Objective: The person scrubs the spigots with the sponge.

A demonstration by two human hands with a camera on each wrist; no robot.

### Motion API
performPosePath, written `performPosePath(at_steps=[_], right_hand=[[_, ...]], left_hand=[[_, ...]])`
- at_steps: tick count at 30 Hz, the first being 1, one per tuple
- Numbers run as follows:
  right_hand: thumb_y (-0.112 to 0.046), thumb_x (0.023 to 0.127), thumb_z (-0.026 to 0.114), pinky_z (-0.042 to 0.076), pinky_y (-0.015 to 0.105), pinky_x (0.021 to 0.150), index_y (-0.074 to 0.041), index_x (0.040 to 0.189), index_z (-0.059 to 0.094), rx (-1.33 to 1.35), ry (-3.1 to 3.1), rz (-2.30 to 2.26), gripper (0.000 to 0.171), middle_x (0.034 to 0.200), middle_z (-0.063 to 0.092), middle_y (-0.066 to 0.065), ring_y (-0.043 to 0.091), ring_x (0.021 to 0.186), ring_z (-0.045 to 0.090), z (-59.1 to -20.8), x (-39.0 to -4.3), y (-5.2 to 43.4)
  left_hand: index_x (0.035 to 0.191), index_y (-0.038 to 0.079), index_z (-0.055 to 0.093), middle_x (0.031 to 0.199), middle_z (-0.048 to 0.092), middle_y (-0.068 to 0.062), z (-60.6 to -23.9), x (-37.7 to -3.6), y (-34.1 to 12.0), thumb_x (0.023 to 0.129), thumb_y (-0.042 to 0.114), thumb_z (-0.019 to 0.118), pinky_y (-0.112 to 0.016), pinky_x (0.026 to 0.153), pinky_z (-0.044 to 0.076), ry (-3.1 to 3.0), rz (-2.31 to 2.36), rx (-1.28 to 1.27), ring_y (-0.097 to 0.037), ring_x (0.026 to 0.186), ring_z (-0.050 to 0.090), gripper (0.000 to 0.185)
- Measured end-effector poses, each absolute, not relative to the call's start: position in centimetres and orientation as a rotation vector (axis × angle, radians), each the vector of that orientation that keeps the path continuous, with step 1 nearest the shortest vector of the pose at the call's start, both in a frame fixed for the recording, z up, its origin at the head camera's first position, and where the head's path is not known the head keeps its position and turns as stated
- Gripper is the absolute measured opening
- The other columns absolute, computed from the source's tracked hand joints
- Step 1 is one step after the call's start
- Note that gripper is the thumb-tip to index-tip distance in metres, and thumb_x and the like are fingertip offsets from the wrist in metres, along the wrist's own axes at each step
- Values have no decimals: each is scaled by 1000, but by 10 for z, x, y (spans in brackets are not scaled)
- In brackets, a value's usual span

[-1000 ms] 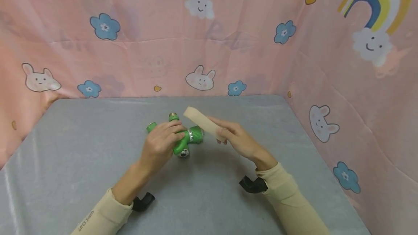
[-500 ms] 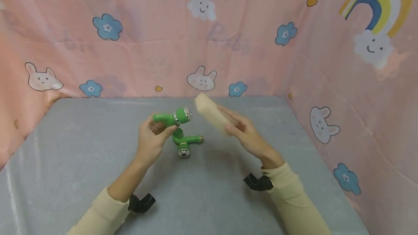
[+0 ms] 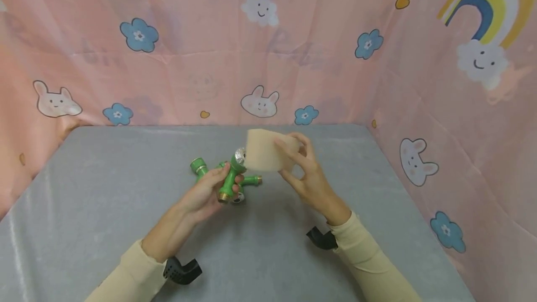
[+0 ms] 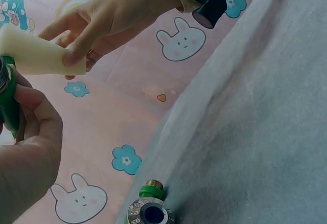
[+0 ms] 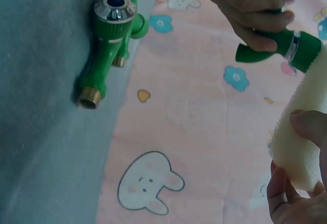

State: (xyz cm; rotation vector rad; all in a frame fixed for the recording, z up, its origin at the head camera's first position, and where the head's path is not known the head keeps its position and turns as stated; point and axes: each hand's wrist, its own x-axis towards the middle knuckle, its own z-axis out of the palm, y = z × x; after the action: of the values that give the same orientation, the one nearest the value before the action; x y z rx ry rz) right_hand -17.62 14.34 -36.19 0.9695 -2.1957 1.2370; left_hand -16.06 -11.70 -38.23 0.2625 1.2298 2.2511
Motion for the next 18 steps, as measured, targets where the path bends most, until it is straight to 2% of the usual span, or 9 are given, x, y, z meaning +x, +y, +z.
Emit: performPosePath(at_steps=[4,9,14,18], right_hand=[[10,87,71,50,50,92,-4,145,53,891,-2205,1196,62,148,33,26,41,116,53,-363,-182,150],[7,86,74,50,44,93,-14,149,50,976,-2145,1156,70,148,34,27,40,121,50,-364,-179,147],[9,84,75,54,47,93,-23,147,54,1098,-2140,1142,75,147,34,25,40,123,52,-365,-171,136],[13,85,72,54,52,91,-16,143,58,1042,-2165,1149,66,146,34,25,42,123,51,-365,-173,137]], left_hand=[[122,11,51,91,60,6,-383,-161,-119,109,37,38,-15,75,53,1132,2307,240,-2,75,61,32],[120,10,51,91,60,5,-384,-161,-120,109,37,37,-14,72,53,1084,2353,190,-2,72,60,33],[113,11,49,88,61,4,-383,-162,-118,110,35,36,-13,68,51,1101,2334,155,-2,68,59,27],[119,9,39,88,59,2,-381,-162,-120,110,34,36,-10,64,52,1014,2325,173,-1,63,61,26]])
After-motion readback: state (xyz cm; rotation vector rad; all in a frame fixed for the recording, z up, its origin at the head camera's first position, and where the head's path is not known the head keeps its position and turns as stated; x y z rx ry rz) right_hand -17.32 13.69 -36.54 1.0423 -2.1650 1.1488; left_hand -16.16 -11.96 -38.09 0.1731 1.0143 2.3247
